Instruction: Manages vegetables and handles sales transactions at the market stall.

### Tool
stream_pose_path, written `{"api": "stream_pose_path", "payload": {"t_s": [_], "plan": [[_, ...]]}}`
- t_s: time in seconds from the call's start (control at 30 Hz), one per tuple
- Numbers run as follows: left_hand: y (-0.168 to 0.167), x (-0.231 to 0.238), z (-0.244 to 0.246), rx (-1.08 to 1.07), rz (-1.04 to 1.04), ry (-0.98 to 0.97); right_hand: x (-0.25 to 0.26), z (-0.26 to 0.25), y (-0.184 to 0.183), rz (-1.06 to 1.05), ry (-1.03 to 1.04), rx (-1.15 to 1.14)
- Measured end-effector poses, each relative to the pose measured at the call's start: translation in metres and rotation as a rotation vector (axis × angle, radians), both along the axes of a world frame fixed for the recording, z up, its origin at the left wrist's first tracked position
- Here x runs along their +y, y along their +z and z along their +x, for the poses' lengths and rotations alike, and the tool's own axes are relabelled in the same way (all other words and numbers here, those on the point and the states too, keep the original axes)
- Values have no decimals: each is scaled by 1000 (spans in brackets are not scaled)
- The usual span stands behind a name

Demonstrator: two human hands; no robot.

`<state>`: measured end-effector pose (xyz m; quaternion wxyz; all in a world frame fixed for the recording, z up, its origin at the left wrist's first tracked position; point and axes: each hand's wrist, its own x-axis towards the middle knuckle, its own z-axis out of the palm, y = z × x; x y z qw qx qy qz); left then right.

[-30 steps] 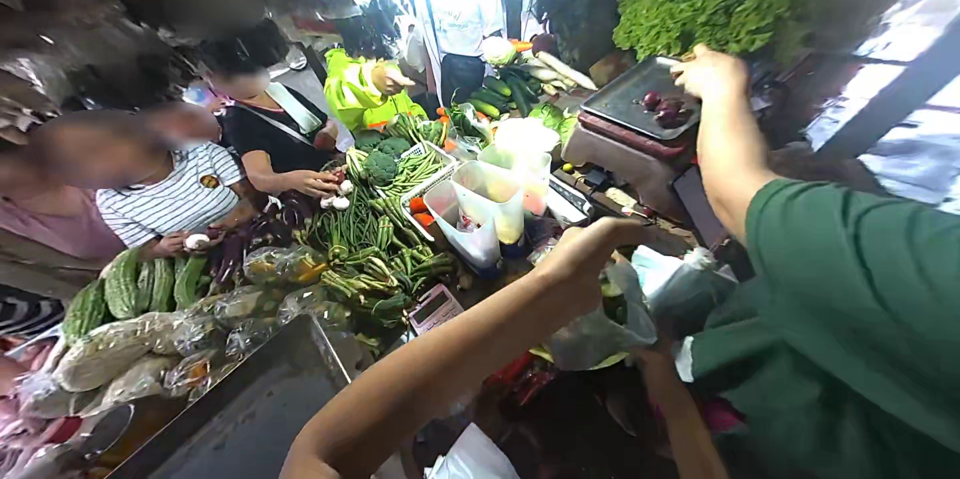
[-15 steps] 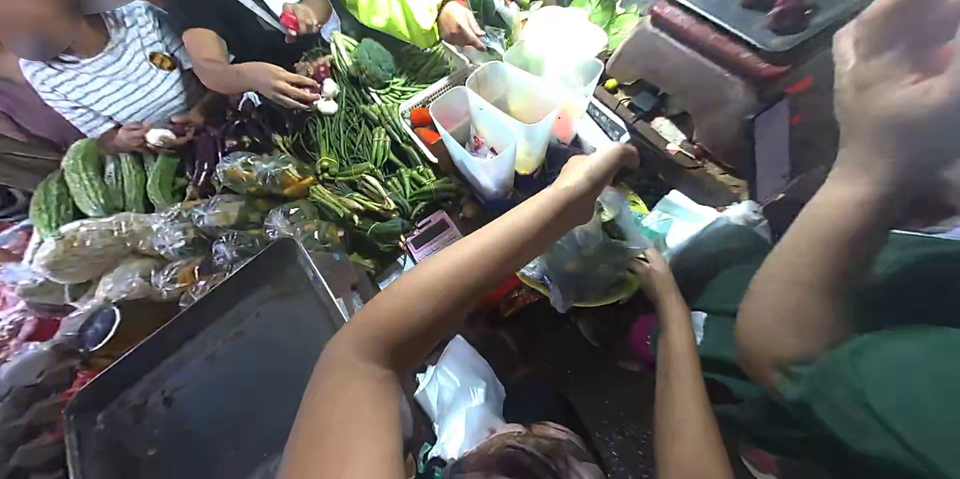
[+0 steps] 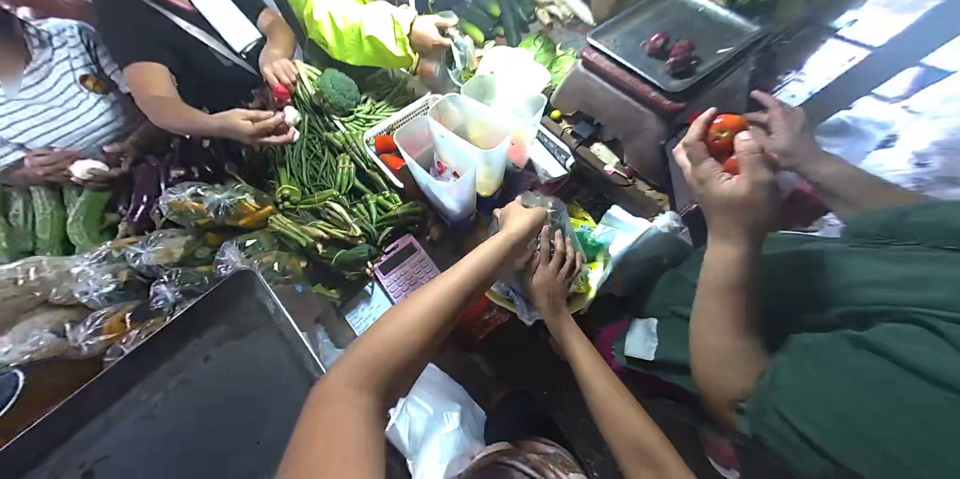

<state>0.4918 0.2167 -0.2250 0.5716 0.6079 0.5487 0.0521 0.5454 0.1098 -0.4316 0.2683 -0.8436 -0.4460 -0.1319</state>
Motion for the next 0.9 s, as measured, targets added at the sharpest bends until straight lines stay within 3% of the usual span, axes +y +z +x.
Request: {"api": "stream_pose_path", "payload": {"t_s": [0.07,0.13,0.23,0.37,0.47,0.53,0.63,0.8,0.9], "plan": [[26,-14,-27,-71,-5,-111,-8,5,26,-72,67,167],[49,-30,-66,-181,-18,-220,-14,11,70,34,149,319],[82,-48,-128,-274,43,-313,-19,20,181,447,296,301],[134,-81,-207,-380,206,-250,-59,19,354,973,406,160],[155,-111,-257,-383,284,-151,-94,9,436,1317,414,5],[160,-135,-284,-402,321,-94,-112,-5,471,1453,445,-49],[151,-167,-323,-404,368,-41,-136,-37,507,1471,507,-18],[141,-215,-381,-372,509,137,-128,-89,517,1492,784,-11],[122,-233,-418,-227,850,363,-115,-130,504,1423,835,-55]]}}
